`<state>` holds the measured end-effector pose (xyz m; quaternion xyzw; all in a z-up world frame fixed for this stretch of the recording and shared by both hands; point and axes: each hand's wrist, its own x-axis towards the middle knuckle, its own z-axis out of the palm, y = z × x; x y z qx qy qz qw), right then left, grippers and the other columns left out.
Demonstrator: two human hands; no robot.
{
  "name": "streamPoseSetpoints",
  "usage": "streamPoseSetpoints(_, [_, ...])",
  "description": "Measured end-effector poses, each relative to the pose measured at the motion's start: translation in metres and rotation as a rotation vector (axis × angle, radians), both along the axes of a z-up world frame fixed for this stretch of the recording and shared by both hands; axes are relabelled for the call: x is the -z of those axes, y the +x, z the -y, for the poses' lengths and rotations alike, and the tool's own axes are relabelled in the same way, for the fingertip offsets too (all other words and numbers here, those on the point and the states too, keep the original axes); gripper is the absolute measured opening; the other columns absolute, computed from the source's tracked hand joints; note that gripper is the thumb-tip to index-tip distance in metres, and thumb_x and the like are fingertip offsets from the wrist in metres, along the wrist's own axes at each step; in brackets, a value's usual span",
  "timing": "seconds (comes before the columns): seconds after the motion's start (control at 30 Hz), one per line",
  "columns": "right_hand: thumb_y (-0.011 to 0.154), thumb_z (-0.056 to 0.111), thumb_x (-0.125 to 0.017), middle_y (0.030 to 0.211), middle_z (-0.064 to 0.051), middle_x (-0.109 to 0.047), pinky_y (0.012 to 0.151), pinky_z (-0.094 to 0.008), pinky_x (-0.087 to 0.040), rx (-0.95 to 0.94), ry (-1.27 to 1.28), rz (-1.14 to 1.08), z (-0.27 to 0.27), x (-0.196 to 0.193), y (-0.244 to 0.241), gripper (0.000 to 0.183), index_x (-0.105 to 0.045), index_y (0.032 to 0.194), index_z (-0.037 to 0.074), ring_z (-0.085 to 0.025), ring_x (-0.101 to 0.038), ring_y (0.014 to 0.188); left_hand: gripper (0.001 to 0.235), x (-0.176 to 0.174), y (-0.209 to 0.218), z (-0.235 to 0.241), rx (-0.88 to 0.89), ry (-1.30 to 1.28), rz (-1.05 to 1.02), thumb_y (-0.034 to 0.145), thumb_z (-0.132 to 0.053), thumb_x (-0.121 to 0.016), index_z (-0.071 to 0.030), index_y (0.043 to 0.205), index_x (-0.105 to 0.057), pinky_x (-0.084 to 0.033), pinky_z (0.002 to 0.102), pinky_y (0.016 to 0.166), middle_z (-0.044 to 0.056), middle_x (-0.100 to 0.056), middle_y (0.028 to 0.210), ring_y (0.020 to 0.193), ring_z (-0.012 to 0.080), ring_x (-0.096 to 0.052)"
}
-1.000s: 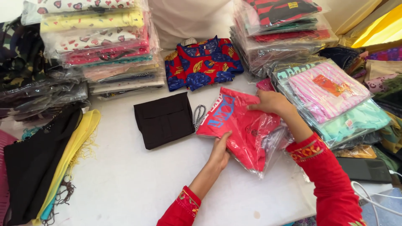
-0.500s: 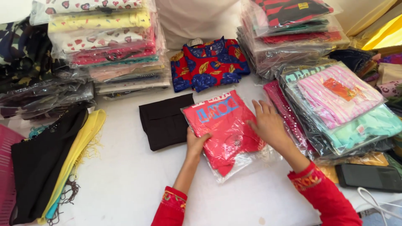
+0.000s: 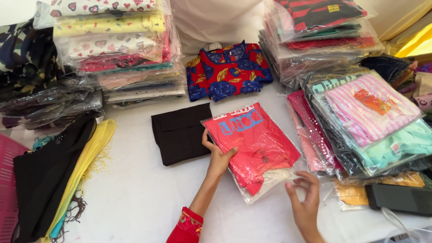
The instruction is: The person organizes a variety of clothing items on a white surface. They pick up folded garments, including t-shirts and patterned tops, from different piles and arrange them into neat stacks. The person handles items one by one, moving them from one side of the table to another to create organized piles.
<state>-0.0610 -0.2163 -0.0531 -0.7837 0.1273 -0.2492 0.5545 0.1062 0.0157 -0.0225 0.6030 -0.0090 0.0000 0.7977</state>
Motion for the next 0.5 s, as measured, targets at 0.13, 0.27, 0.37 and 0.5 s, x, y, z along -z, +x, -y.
streamPoseSetpoints(0.13, [0.075,0.024,-0.076,0.151,-0.012,-0.040,0.099,-0.056,-0.050,-0.045,0.828,-0.116,0.006,0.047,-0.032,0.089,-0.030,0.151,0.016,-0.031,-0.052,0.129,0.112,-0.037,-0.005,0.018,-0.022,0.007,0.108,0.083,0.006,-0.074,-0.024,0.154,0.006,-0.042,0.041,0.115,0.020,-0.037,0.154,0.139,0.0264,-0.050])
streamPoseSetpoints(0.27, [0.084,0.062,-0.062,0.154,-0.029,-0.043,0.110,-0.063,-0.041,-0.402,1.628,-0.232,-0.006,-0.027,-0.012,0.100,-0.029,0.150,-0.005,-0.042,-0.044,0.141,0.105,-0.079,-0.012,0.038,-0.090,0.030,0.212,0.085,0.004,-0.075,-0.017,0.156,0.000,-0.043,0.041,0.116,0.022,-0.032,0.156,0.138,0.0277,-0.048])
streamPoseSetpoints(0.37, [0.079,0.069,-0.063,0.147,-0.031,-0.049,0.111,-0.062,-0.040,-0.496,1.826,-0.301,-0.010,-0.052,0.031,0.106,-0.036,0.145,-0.009,-0.044,-0.048,0.135,0.102,-0.089,-0.024,0.045,-0.096,0.080,0.309,0.087,0.002,-0.077,-0.012,0.155,-0.002,-0.038,0.042,0.120,0.023,-0.025,0.158,0.144,0.0285,-0.042])
streamPoseSetpoints(0.5, [0.092,0.029,-0.065,0.128,-0.009,-0.066,0.103,-0.050,-0.049,-0.357,1.419,-0.461,0.009,0.006,0.068,0.042,-0.055,0.128,0.010,-0.028,-0.063,0.118,0.104,-0.027,-0.016,0.033,-0.133,0.263,0.295,0.083,-0.004,-0.080,-0.007,0.155,-0.005,-0.035,0.043,0.121,0.025,-0.021,0.159,0.145,0.0330,-0.041])
